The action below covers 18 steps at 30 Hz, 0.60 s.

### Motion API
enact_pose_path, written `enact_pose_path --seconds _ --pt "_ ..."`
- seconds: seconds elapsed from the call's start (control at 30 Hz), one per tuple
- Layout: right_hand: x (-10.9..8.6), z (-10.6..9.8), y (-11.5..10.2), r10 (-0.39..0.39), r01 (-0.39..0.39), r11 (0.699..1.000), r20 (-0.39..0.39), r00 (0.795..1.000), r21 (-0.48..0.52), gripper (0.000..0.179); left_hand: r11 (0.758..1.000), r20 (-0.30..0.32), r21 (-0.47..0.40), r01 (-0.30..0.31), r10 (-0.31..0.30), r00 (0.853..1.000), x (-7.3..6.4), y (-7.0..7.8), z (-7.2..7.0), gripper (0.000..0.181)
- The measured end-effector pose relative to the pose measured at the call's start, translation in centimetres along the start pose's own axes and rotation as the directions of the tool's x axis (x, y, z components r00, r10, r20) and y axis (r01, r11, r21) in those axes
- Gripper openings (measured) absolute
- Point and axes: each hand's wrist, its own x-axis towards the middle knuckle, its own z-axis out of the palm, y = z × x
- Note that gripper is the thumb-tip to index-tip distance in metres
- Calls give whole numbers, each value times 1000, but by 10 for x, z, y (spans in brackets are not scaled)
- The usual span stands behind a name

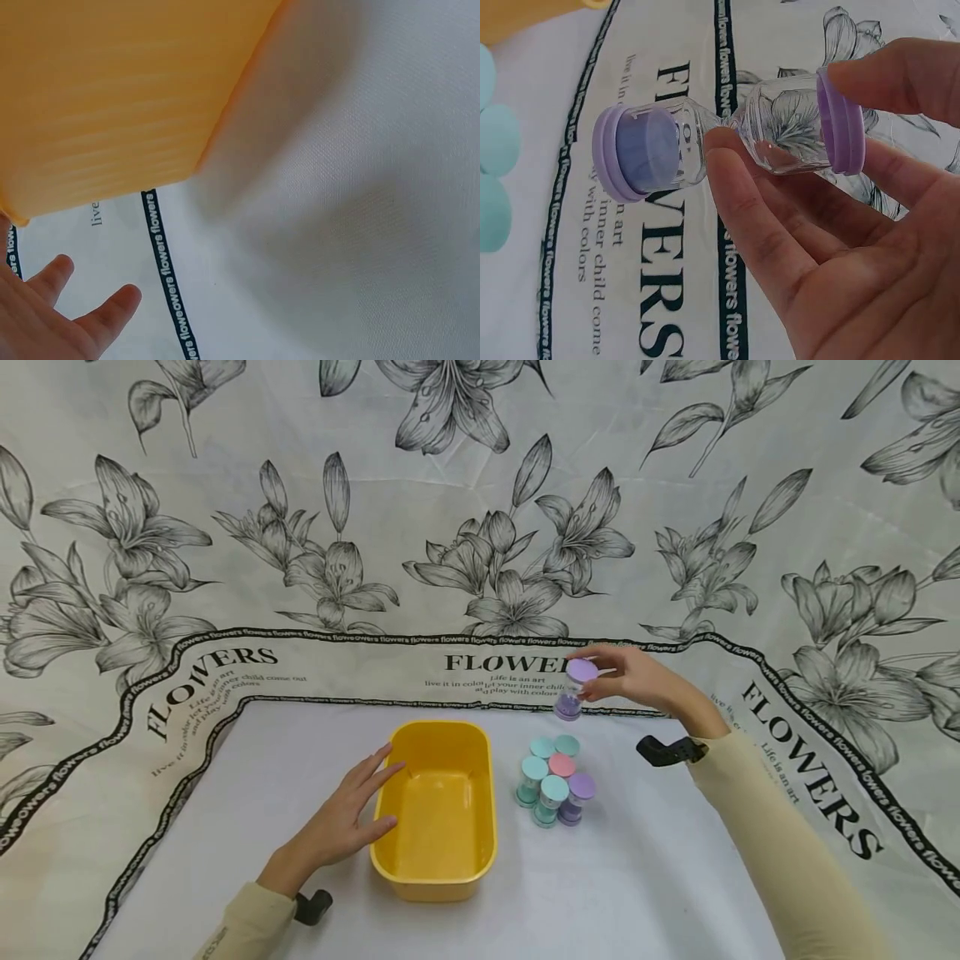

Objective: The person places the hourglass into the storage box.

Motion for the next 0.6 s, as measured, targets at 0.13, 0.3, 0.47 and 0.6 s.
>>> enact_pose_path --seconds 0.13,0.3,0.47,0.6 --pt "14 4 -24 -9 8 1000 60 998 3 59 1000 16 -21 23 -23 1000 0 0 0 72" --pt "31 15 -51 -30 26 999 124 992 28 58 998 31 -39 59 -58 998 0 1 -2 72" --pt "47 29 -68 -60 54 998 185 981 35 58 997 31 -45 58 -56 998 1 0 0 73" --pt "58 43 -77 -83 83 997 213 974 10 57 997 26 -62 47 -46 999 1 0 0 74"
